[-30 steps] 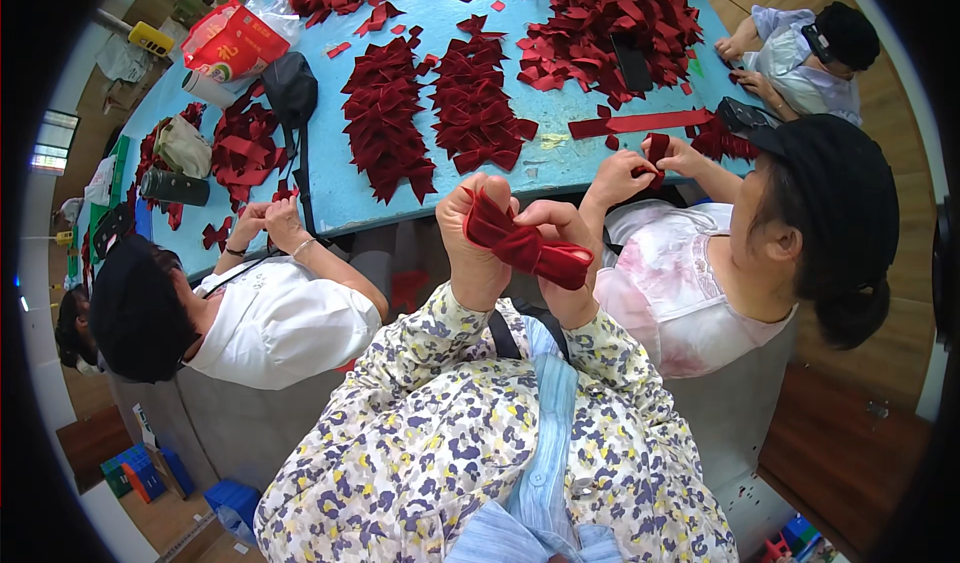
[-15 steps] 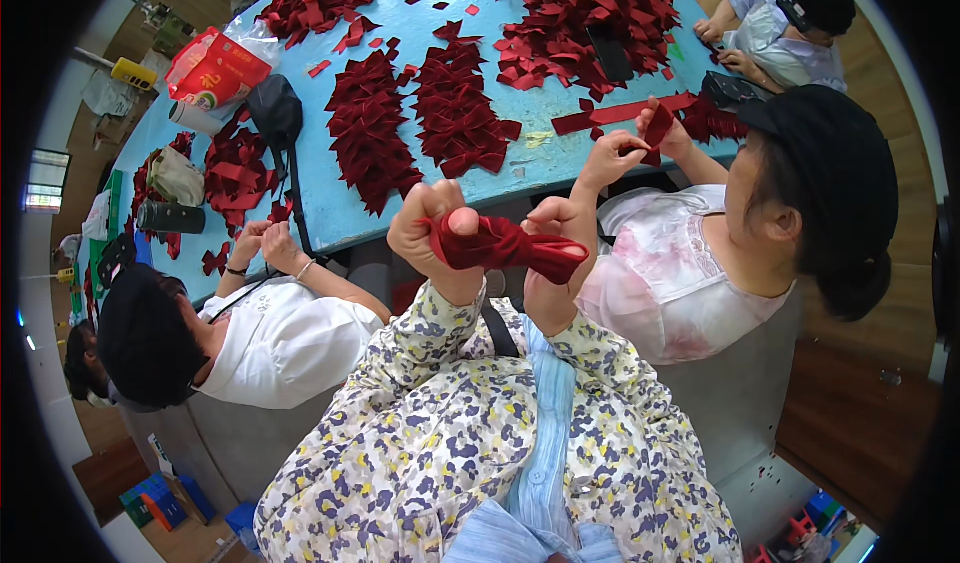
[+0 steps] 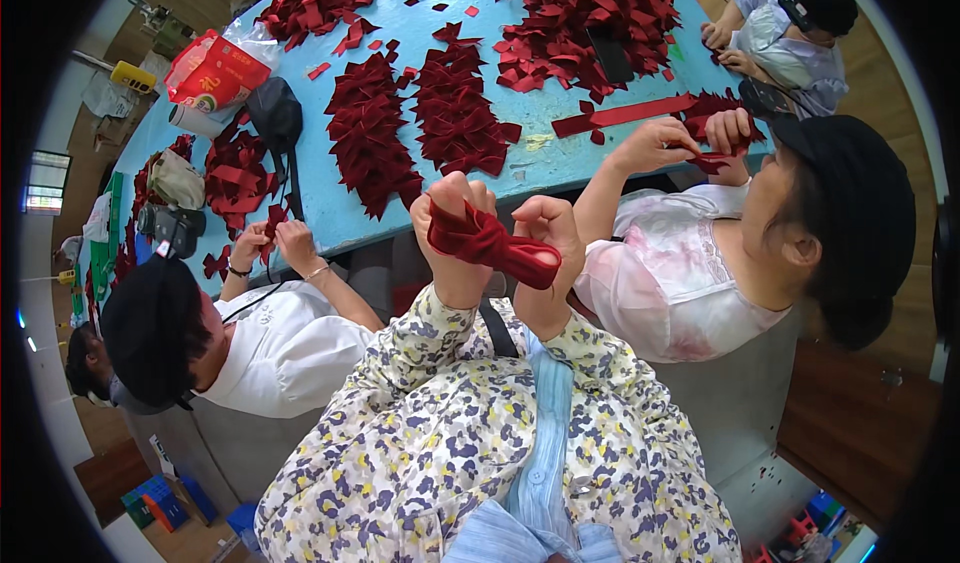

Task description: Tying red fabric ribbons into decorative bows at a workstation.

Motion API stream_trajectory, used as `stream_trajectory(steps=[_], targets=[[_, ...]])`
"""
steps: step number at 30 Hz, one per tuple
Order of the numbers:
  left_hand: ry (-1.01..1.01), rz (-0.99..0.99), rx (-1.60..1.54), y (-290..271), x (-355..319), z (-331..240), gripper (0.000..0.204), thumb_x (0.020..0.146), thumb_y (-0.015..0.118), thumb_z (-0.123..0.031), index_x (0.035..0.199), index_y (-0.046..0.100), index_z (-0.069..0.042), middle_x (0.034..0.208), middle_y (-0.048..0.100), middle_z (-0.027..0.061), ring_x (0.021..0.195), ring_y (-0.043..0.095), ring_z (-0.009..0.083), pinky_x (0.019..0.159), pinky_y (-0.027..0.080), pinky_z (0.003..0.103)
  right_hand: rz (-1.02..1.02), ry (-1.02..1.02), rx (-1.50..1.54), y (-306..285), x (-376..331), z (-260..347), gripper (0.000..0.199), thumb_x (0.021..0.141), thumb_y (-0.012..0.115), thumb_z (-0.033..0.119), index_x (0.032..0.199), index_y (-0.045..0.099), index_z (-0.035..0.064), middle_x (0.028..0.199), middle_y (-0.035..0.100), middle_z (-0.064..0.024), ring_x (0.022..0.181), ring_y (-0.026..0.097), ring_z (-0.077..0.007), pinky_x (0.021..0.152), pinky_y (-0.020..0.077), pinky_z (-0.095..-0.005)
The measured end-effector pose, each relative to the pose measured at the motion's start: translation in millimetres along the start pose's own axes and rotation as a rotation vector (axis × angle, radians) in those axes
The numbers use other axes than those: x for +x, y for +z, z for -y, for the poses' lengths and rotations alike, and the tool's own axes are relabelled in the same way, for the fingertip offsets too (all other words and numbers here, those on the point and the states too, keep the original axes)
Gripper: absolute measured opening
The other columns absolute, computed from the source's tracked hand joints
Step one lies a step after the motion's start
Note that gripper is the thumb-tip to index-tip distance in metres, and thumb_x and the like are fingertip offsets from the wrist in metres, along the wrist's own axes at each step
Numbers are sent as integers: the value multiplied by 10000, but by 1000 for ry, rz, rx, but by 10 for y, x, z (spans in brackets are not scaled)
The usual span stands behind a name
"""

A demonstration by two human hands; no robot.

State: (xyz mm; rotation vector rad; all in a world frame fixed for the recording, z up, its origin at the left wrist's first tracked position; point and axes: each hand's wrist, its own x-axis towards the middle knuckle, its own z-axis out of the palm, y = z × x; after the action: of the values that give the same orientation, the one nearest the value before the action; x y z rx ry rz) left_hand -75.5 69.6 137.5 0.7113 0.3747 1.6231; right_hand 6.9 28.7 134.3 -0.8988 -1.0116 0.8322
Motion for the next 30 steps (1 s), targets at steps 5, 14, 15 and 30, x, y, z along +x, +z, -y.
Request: stream_trajectory(steps=[5,14,15,30], targets=[[-66,26,-36,-118,24,-27,433,949,496,-234,591,286,-110,572,264,-26,494,255,88,459,211,262,32,5,-74,69,14,23,428,843,582,409,963,494,7,603,512,-22,557,440,-57,503,341,-209],[-135,-69,-62,-92,13,-97,407,952,476,-280,619,301,-123,580,275,-32,511,296,100,472,265,264,-55,60,-99,257,14,30,376,870,511,385,926,519,13,627,567,-55,601,555,-90,545,411,-230],[-88,-108,-7,-69,17,-103,387,948,481,-265,619,335,-122,583,304,-39,517,322,99,479,288,261,-53,61,-101,243,4,7,376,870,511,385,926,519,13,627,567,-55,601,555,-90,545,411,-230],[-270,-328,355,-539,-57,506,285,888,620,-334,686,558,-142,599,545,-61,459,425,22,412,276,194,-178,309,-182,-172,-131,-712,199,896,451,195,878,542,18,653,522,-7,575,477,-62,505,362,-210]])
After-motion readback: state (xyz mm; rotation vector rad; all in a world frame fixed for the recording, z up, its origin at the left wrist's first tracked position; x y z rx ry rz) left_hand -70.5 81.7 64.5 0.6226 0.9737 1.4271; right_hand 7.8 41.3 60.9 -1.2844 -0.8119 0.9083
